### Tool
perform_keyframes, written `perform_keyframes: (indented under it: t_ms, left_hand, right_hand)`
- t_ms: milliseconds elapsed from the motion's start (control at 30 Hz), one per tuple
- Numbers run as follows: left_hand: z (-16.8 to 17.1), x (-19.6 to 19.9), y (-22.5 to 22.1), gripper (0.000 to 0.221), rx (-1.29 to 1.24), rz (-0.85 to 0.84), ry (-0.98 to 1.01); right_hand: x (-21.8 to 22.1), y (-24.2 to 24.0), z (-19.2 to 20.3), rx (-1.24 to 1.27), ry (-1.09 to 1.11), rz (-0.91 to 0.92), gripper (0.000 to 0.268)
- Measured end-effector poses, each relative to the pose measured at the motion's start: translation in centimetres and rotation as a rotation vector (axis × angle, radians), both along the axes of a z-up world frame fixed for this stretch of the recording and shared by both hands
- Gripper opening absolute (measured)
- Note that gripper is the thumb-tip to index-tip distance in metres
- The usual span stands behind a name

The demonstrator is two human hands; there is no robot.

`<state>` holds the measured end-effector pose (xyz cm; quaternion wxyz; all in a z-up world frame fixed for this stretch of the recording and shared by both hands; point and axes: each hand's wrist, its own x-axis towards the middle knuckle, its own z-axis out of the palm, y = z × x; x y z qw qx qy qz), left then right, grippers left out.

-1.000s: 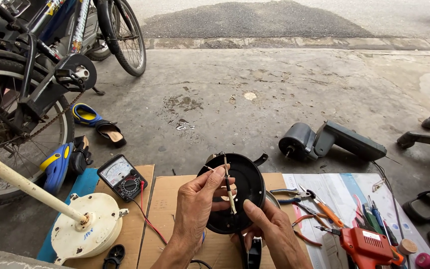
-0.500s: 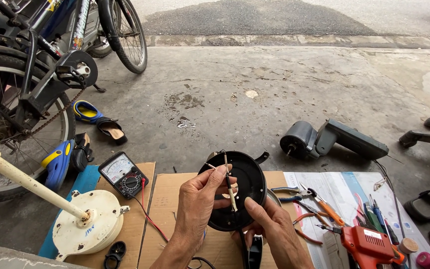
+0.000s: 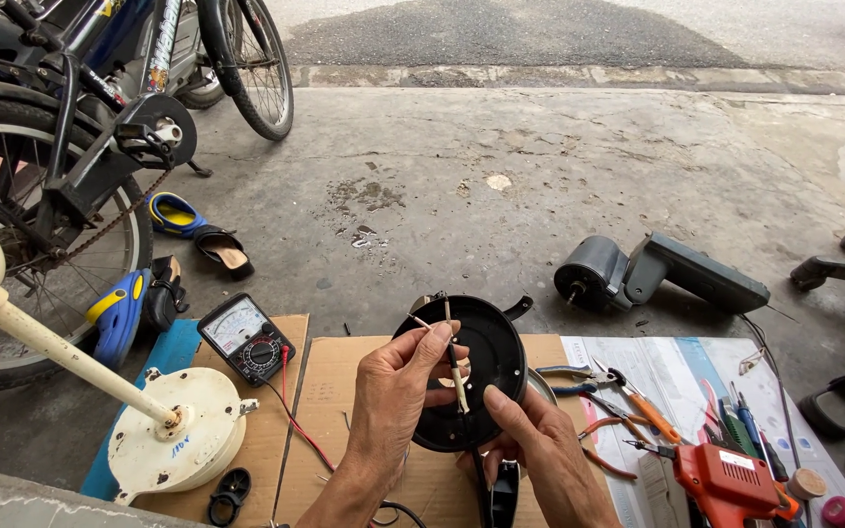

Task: Organizing and soldering internal electrical wiring during an appliance repair.

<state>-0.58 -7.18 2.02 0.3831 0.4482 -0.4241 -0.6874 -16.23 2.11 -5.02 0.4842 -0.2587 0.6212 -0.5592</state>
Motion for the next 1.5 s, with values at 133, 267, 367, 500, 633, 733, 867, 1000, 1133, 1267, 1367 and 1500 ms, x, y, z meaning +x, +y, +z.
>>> perform_keyframes:
  t_ms: [133,267,367,500,633,733,867,1000,1133,1267,1367,1500]
  left_hand:
    - [0.1,0.0,0.0,0.034,0.008,-0.004,0.006]
    - [0.1,0.0,0.2,0.035,0.006,-0.013,0.018]
    - [0.0,0.3,0.3,0.037,0.008,-0.02,0.012]
    - [0.0,1.0,0.6,0.039,0.029,-0.046,0.036]
    - [0.0,2.0,1.4,0.039,0.087,-0.141,-0.011]
    - [0.5,2.8,2.8,0.034,0.106,-0.232,-0.109]
    - [0.0,3.8,5.6,0.031,0.138,-0.215,-0.21]
    - [-1.9,4.9,7.9,0.027,0.164,-0.202,-0.204]
    - [-3.3,5.5,9.2,0.027,0.218,-0.189,-0.211]
    - [-4.5,5.6,9.9,0.028,0.264,-0.25,-0.25]
    - [-6.0,5.7,10.3,0.029,0.273,-0.263,-0.214]
    - [-7.4,5.6,10.4,0.031,0.286,-0.168,-0.102]
  right_hand:
    - [0.2,0.0,0.5,-0.001,0.0,0.006,0.048]
    - [0.5,0.0,0.7,0.016,-0.013,-0.003,0.048]
    - [0.8,0.2,1.0,0.016,-0.032,-0.006,0.047]
    - [1.8,0.9,1.4,0.04,-0.085,-0.024,0.044]
    - [3.0,2.8,1.6,0.038,-0.135,-0.031,0.043]
    - [3.6,4.6,0.4,0.009,-0.213,-0.005,0.042]
    - [3.5,7.1,-2.0,0.087,-0.235,0.07,0.047]
    - [3.1,9.8,-3.3,0.23,-0.033,0.189,0.074]
    - [1.6,12.5,-5.0,0.134,0.182,0.128,0.096]
    - [0.7,13.7,-3.9,-0.345,0.84,0.293,0.1]
    - [-0.6,13.6,-4.1,-0.383,1.081,0.45,0.09]
    - [-1.5,14.1,-5.6,-0.157,1.062,0.5,0.065]
